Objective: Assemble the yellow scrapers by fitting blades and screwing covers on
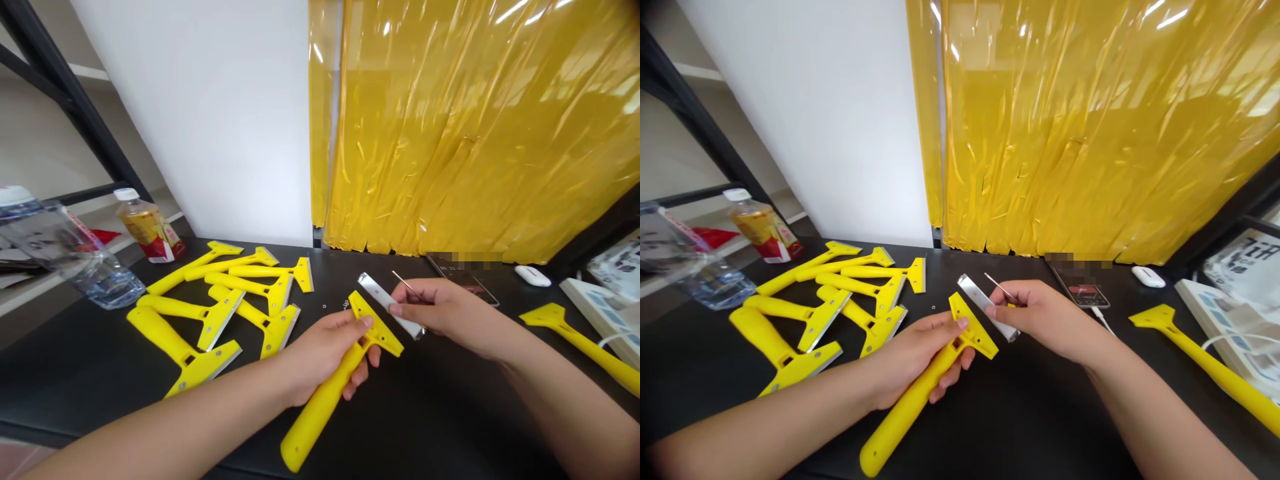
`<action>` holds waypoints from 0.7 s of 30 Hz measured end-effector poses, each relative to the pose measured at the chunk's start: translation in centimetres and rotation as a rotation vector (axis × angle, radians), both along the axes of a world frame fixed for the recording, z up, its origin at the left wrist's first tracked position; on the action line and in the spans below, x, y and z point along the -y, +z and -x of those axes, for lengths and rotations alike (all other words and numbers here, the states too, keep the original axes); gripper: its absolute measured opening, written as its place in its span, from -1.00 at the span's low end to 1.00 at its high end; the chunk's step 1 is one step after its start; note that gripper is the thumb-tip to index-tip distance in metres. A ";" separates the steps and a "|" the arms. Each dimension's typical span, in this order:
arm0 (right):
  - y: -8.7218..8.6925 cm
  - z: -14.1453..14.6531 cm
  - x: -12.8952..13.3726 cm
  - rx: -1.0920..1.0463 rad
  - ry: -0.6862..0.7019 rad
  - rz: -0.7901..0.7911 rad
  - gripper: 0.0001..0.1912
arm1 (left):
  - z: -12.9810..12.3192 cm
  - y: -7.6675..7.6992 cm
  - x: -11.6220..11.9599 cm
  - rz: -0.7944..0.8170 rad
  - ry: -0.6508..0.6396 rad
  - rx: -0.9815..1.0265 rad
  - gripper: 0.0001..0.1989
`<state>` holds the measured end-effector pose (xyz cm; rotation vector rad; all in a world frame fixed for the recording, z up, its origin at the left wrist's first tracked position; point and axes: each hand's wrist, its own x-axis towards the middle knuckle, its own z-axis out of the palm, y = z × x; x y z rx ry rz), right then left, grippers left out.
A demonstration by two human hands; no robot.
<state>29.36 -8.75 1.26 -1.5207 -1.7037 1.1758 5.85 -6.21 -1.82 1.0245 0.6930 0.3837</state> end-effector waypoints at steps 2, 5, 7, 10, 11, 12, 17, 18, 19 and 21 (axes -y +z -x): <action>0.0 0.5 0.2 -0.041 0.013 0.017 -0.68 | 0.0 0.1 0.0 -0.032 -0.012 0.034 -0.73; -0.1 1.0 0.3 -0.069 0.011 0.021 -0.70 | 0.1 0.3 0.0 -0.070 -0.012 0.081 -0.74; -0.1 1.4 0.5 -0.079 -0.005 0.025 -0.68 | 0.1 0.3 0.1 -0.091 -0.006 0.101 -0.72; -0.1 2.0 0.7 -0.096 -0.025 0.033 -0.62 | 0.1 0.3 0.3 -0.129 0.023 0.100 -0.69; -0.1 2.1 0.8 -0.098 -0.031 0.033 -0.61 | 0.1 0.4 0.4 -0.140 0.032 0.095 -0.69; -0.1 2.2 0.8 -0.100 -0.037 0.033 -0.60 | 0.1 0.4 0.4 -0.148 0.036 0.090 -0.69; -0.3 2.2 0.9 -0.102 -0.031 0.041 -0.60 | 0.1 0.4 0.5 -0.177 0.041 0.045 -0.68; -0.3 2.2 0.9 -0.104 -0.027 0.041 -0.60 | 0.1 0.4 0.6 -0.194 0.044 0.031 -0.68; -0.3 2.2 0.9 -0.107 -0.022 0.038 -0.61 | 0.1 0.4 0.6 -0.214 0.045 0.013 -0.67; -0.4 2.4 0.9 -0.113 -0.015 0.032 -0.61 | 0.1 0.4 0.7 -0.254 0.044 -0.030 -0.65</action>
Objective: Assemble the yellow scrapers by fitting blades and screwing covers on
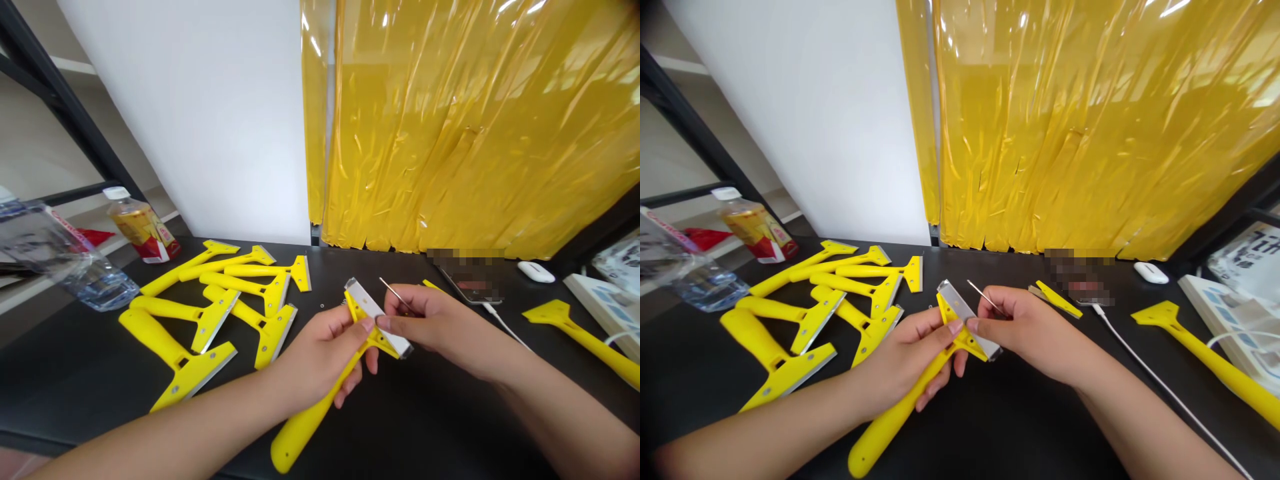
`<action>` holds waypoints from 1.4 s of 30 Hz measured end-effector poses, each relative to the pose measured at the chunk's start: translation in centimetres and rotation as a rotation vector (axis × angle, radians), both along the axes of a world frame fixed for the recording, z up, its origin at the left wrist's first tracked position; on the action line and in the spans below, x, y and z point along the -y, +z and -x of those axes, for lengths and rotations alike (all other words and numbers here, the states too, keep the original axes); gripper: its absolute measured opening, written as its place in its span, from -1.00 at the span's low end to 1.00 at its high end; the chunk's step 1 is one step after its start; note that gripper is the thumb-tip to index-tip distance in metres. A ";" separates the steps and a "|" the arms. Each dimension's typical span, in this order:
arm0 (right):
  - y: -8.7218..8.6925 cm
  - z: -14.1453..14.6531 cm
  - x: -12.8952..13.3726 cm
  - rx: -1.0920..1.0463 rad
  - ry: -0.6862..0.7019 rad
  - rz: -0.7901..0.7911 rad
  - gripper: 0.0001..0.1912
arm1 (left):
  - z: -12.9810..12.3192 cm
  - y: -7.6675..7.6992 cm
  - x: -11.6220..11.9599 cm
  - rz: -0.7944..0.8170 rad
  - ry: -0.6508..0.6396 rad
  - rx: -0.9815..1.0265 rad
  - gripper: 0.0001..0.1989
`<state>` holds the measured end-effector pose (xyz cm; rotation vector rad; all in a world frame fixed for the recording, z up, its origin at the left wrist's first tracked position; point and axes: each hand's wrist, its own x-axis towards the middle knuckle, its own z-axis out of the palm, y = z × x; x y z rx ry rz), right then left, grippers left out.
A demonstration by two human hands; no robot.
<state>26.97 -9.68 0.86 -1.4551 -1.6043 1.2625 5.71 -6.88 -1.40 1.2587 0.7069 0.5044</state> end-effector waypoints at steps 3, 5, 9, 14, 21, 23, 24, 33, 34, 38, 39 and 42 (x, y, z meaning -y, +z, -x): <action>-0.1 0.3 0.0 -0.023 0.010 0.018 -0.59 | 0.0 0.1 0.0 -0.020 0.006 -0.055 -0.66; -0.2 0.6 0.0 -0.039 0.020 0.039 -0.59 | 0.0 0.1 0.0 -0.012 -0.002 -0.077 -0.66; -0.4 0.8 0.0 0.022 0.035 0.011 -0.59 | 0.0 0.2 -0.5 0.001 -0.021 -0.110 -0.62; -0.5 -1.6 -0.7 0.174 -0.001 -0.070 -0.58 | 0.1 0.1 -1.1 0.026 0.001 -0.118 -0.64; -1.0 -6.9 -2.5 0.876 -0.208 -0.067 -0.76 | 0.2 0.0 -0.9 0.039 -0.023 -0.077 -0.66; -1.3 -7.1 -2.8 0.936 -0.141 0.037 -0.75 | 0.2 -0.1 -0.9 0.041 -0.026 -0.072 -0.66; -1.5 -7.0 -2.8 0.942 -0.113 0.074 -0.75 | 0.2 -0.1 -0.9 0.042 -0.027 -0.070 -0.66; -1.9 -5.3 -2.0 0.629 0.037 0.031 -0.71 | 0.3 -0.4 -1.3 0.054 -0.011 -0.038 -0.67; -1.7 -5.1 -2.1 0.548 0.018 0.017 -0.69 | 0.3 -0.4 -1.3 0.058 -0.006 -0.042 -0.67; -0.7 -3.2 -1.6 0.114 -0.127 0.007 -0.60 | 0.2 -0.3 -1.3 0.061 0.000 -0.049 -0.67; -0.5 -2.6 -1.4 -0.010 -0.145 0.031 -0.58 | 0.1 -0.3 -1.3 0.061 -0.003 -0.048 -0.67; -0.4 -0.4 -0.4 -0.264 -0.153 0.100 -0.54 | 0.0 -0.4 -1.2 0.069 -0.020 -0.041 -0.66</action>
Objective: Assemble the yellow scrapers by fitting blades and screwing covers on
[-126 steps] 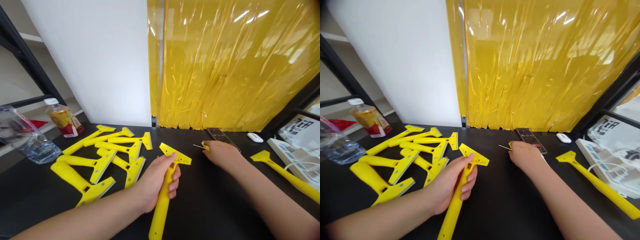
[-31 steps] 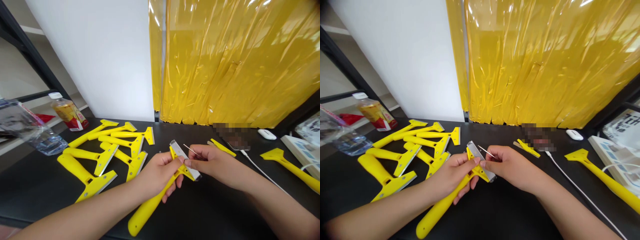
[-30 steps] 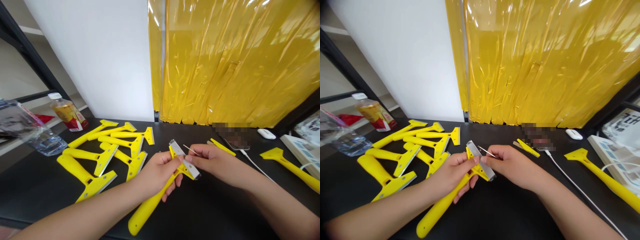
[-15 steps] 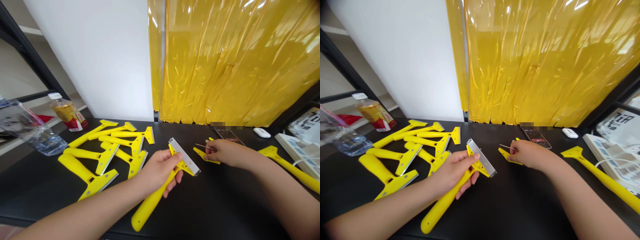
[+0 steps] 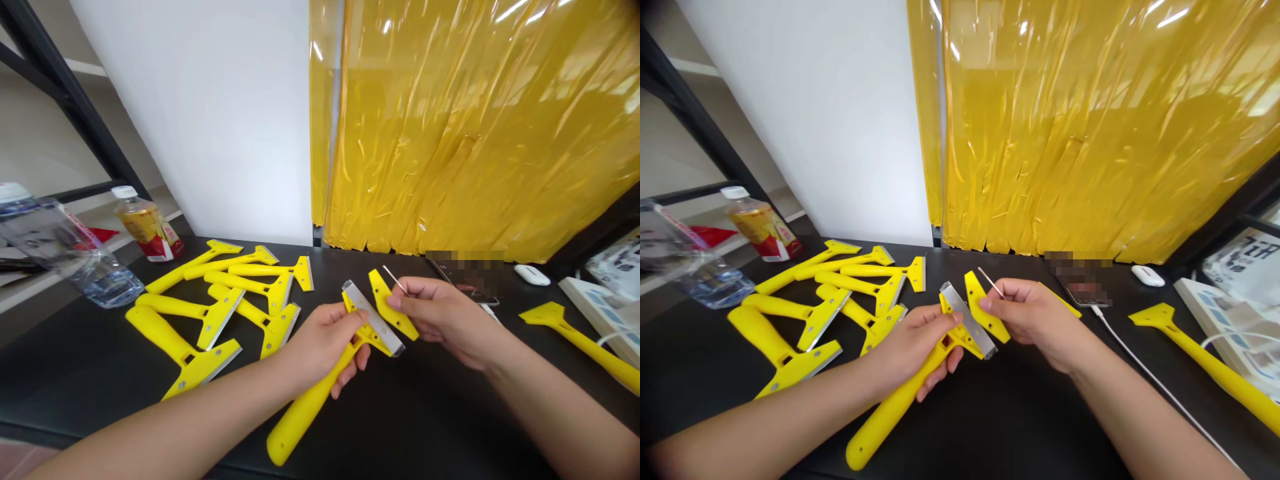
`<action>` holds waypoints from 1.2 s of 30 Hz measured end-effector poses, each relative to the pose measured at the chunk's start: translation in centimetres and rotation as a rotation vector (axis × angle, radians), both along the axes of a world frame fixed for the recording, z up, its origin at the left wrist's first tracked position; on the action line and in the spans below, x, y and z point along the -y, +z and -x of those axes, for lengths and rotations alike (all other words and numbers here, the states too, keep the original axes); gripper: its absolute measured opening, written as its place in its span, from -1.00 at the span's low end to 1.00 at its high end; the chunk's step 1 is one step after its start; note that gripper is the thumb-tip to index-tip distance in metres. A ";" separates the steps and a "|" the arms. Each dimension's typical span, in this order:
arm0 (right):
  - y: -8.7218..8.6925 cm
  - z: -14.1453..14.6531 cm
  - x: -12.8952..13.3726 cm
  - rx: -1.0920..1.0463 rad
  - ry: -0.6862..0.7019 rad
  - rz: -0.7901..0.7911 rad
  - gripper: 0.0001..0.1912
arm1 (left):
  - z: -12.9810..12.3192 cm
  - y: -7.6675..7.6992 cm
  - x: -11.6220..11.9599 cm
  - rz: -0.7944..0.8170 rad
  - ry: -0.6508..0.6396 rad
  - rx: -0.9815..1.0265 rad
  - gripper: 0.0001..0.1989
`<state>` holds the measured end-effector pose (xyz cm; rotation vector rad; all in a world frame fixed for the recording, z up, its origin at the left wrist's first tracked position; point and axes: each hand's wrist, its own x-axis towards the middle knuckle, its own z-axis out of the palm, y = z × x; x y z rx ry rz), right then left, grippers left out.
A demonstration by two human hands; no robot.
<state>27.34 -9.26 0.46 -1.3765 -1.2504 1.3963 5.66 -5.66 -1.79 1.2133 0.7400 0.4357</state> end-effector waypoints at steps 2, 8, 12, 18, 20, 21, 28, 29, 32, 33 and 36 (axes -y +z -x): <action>-0.3 1.1 0.4 -0.039 -0.005 0.013 -0.53 | 0.0 -0.1 0.0 0.008 -0.011 0.009 -0.65; -1.2 1.9 0.3 0.055 -0.013 -0.069 -0.54 | 0.1 -0.1 0.0 0.043 -0.001 0.049 -0.64; -1.4 2.0 0.1 0.047 -0.001 -0.090 -0.54 | 0.2 -0.1 0.2 0.054 -0.026 0.097 -0.49; -1.5 2.8 0.0 0.031 0.028 -0.017 -0.53 | 0.0 -0.3 0.4 0.055 0.018 0.102 -0.62; -1.5 2.7 0.0 0.042 0.032 -0.005 -0.54 | 0.0 -0.4 0.4 0.051 0.016 0.097 -0.63; -1.5 2.7 0.0 0.048 0.036 0.003 -0.54 | 0.0 -0.4 0.3 0.050 0.014 0.098 -0.63; -1.7 2.2 0.0 -0.011 0.004 -0.051 -0.55 | -0.1 -0.1 0.3 -0.005 0.044 0.085 -0.64; -1.7 2.1 0.0 -0.017 -0.036 -0.108 -0.56 | -0.1 0.0 0.3 -0.030 0.051 0.068 -0.64; -1.2 2.1 0.3 0.024 -0.148 -0.299 -0.60 | -0.1 0.3 0.4 -0.101 0.067 -0.013 -0.62; -1.0 2.1 0.5 0.053 -0.163 -0.344 -0.61 | 0.0 0.3 0.4 -0.135 0.066 -0.051 -0.61; -0.3 2.5 1.3 0.166 -0.134 -0.401 -0.63 | 0.5 0.6 0.7 -0.312 0.026 -0.193 -0.52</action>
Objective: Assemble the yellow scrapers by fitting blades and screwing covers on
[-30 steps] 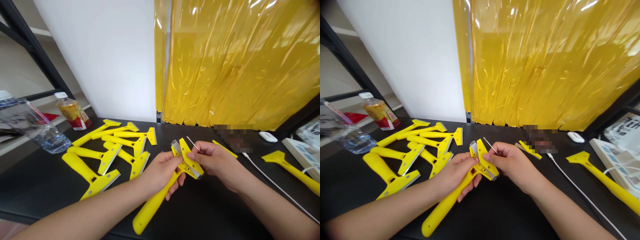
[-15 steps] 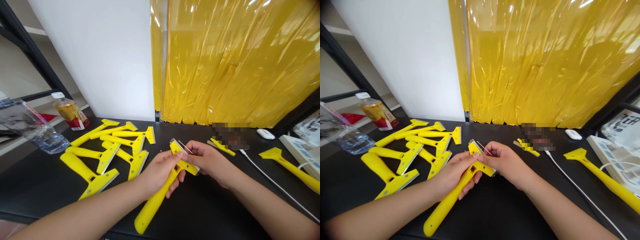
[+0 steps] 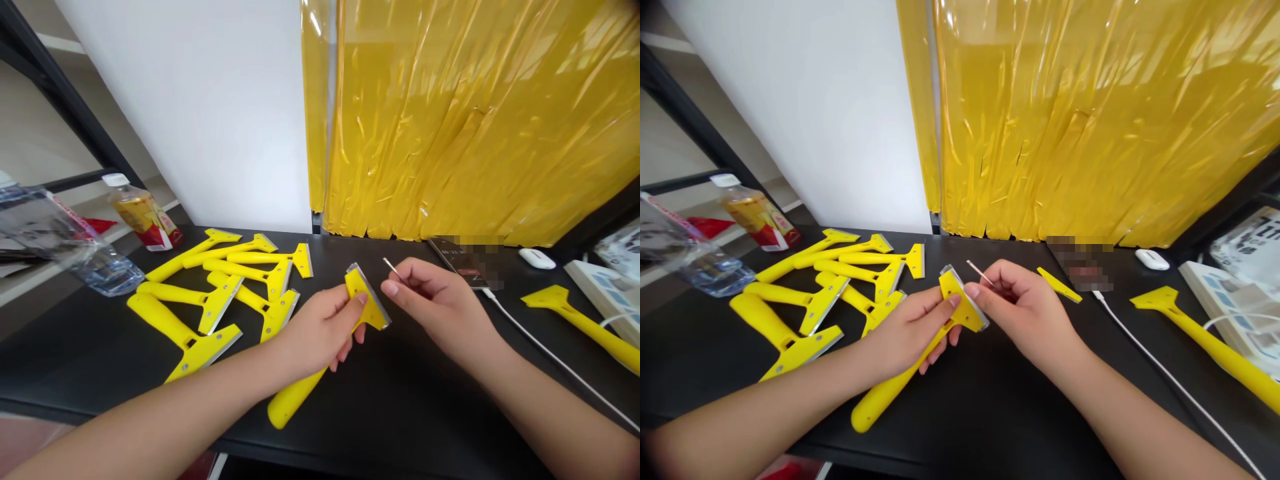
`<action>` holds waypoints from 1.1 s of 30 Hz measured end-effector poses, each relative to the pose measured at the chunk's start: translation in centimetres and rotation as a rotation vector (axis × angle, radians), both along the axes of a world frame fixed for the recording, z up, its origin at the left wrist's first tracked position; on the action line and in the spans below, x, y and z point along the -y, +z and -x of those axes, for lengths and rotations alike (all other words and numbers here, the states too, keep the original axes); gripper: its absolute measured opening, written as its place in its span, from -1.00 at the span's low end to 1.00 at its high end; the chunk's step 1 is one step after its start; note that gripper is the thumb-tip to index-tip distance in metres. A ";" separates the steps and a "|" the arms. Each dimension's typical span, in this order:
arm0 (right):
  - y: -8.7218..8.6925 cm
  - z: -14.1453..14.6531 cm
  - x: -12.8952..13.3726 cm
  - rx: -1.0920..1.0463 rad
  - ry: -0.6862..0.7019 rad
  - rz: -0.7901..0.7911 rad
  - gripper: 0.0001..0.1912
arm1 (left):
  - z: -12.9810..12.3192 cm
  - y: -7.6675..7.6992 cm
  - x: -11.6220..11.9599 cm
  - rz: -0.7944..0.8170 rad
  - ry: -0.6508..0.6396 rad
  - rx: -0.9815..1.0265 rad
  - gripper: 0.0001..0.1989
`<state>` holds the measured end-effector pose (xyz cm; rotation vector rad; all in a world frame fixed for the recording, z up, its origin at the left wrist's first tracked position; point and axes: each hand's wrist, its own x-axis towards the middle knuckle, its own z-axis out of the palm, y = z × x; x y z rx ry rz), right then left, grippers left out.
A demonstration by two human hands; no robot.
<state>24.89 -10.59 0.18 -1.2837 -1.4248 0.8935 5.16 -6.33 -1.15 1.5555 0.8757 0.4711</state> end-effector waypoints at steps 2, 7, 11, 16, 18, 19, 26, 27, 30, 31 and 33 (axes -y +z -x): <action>0.3 0.4 0.5 0.084 0.028 0.007 -0.62 | 0.3 0.3 0.3 -0.189 -0.028 -0.099 -0.50; 0.1 1.3 1.2 0.175 0.026 0.061 -0.55 | 0.6 0.8 1.1 -0.638 -0.065 -0.222 -0.55; -0.3 1.8 1.1 0.120 0.016 0.129 -0.57 | 0.7 0.6 1.0 -0.784 -0.018 -0.317 -0.46; -0.8 1.0 0.0 -0.072 -0.003 0.196 -0.64 | 0.8 0.2 0.5 -0.802 0.081 -0.260 -0.44; -1.4 0.2 -0.6 -0.156 -0.029 0.218 -0.68 | 0.6 0.0 0.2 -0.657 0.163 -0.103 -0.33; -1.7 -0.1 -0.9 -0.198 -0.040 0.225 -0.70 | 0.5 -0.1 -0.1 -0.553 0.206 -0.018 -0.24; -2.9 -0.4 -2.1 -0.395 0.054 0.236 -0.70 | -0.5 -0.6 -1.8 0.141 0.193 0.358 -0.42; -3.0 -0.3 -2.0 -0.388 0.076 0.234 -0.70 | -0.5 -0.5 -1.9 0.202 0.169 0.366 -0.55; -3.1 0.1 -1.8 -0.376 0.123 0.230 -0.68 | -0.4 -0.4 -1.8 0.282 0.150 0.379 -0.71; -3.1 0.2 -1.8 -0.381 0.119 0.222 -0.68 | -0.4 -0.4 -1.8 0.283 0.155 0.390 -0.72; -3.3 0.0 -1.9 -0.362 0.074 0.182 -0.70 | -0.3 -0.5 -2.0 0.259 0.184 0.414 -0.72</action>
